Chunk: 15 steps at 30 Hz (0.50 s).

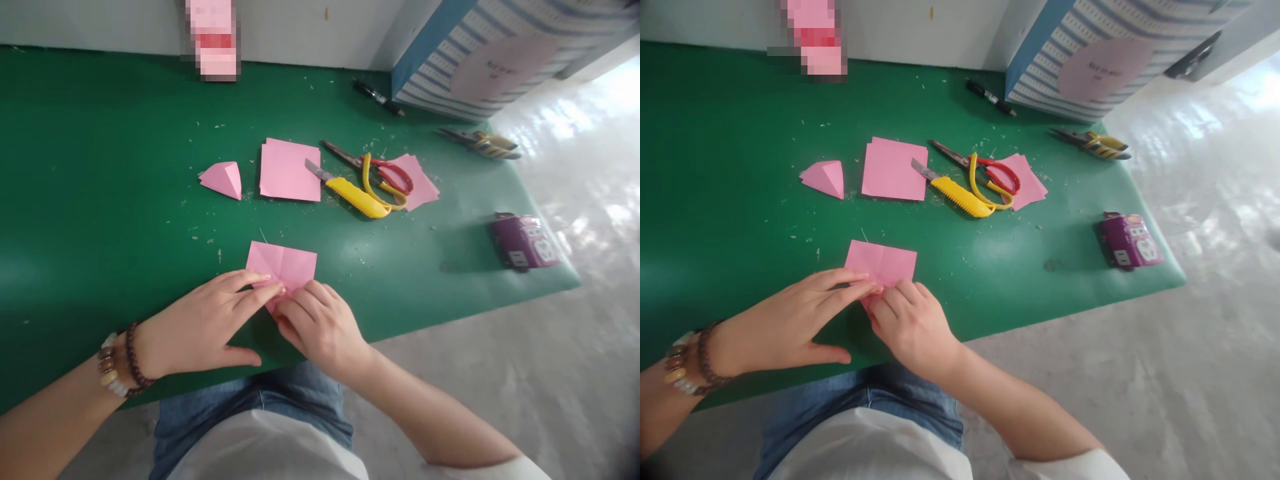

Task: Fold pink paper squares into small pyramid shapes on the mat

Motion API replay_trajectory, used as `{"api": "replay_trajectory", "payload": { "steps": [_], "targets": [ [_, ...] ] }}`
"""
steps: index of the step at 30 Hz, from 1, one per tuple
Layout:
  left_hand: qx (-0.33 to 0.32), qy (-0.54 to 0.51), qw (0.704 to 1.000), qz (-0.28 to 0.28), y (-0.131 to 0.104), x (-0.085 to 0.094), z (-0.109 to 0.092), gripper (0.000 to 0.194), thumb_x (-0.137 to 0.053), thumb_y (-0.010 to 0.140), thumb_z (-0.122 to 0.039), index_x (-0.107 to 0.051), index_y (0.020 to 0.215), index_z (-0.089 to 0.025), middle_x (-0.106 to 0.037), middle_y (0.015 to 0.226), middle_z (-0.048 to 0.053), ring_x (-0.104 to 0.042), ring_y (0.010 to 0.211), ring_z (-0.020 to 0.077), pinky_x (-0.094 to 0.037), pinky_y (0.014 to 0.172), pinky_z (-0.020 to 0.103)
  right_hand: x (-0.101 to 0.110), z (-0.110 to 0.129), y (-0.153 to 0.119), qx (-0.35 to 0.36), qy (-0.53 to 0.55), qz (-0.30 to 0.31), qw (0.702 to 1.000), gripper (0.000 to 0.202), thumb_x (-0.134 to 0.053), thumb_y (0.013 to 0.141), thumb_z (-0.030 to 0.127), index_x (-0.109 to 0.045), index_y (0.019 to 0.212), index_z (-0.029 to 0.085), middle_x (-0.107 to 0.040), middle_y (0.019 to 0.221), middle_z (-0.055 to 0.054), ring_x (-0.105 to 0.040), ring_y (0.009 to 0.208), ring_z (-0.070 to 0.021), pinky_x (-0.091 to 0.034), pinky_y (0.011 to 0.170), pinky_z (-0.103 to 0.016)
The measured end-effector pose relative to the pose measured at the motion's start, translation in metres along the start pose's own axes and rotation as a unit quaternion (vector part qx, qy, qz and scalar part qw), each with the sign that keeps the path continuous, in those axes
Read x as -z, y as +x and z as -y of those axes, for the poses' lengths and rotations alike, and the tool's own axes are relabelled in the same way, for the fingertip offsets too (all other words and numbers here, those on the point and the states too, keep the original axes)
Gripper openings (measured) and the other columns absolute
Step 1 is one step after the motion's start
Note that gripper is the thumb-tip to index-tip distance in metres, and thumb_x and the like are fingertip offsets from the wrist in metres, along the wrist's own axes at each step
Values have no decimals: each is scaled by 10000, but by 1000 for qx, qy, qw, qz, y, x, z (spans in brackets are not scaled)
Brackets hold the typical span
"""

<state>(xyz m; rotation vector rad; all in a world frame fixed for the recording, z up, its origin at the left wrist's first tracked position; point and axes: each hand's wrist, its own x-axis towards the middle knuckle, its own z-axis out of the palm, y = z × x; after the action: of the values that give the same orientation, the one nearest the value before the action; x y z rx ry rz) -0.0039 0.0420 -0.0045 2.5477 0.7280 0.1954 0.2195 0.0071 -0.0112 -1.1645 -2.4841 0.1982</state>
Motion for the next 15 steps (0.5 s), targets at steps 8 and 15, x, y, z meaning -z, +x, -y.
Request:
{"api": "replay_trajectory", "payload": {
  "steps": [8, 15],
  "targets": [
    [-13, 3, 1000, -4, 3, 0, 0, 826, -724, 779, -497, -367, 1436, -146, -506, 1411, 134, -450, 1310, 301, -411, 1085, 445, 6, -5, -2, -23, 101, -37, 994, 112, -561, 941, 212, -638, 863, 188, -677, 796, -24, -553, 722, -155, -438, 649, -307],
    [-111, 56, 992, -21, 8, 2, 5, 527, -635, 877, -453, -541, 1308, -167, -612, 1308, 73, -477, 1287, 292, -320, 1146, 491, 27, -64, 3, -59, 11, -30, 998, 332, -473, 920, 72, -611, 1180, 226, -607, 1205, -131, -580, 1050, -249, -517, 876, -457]
  ]
}}
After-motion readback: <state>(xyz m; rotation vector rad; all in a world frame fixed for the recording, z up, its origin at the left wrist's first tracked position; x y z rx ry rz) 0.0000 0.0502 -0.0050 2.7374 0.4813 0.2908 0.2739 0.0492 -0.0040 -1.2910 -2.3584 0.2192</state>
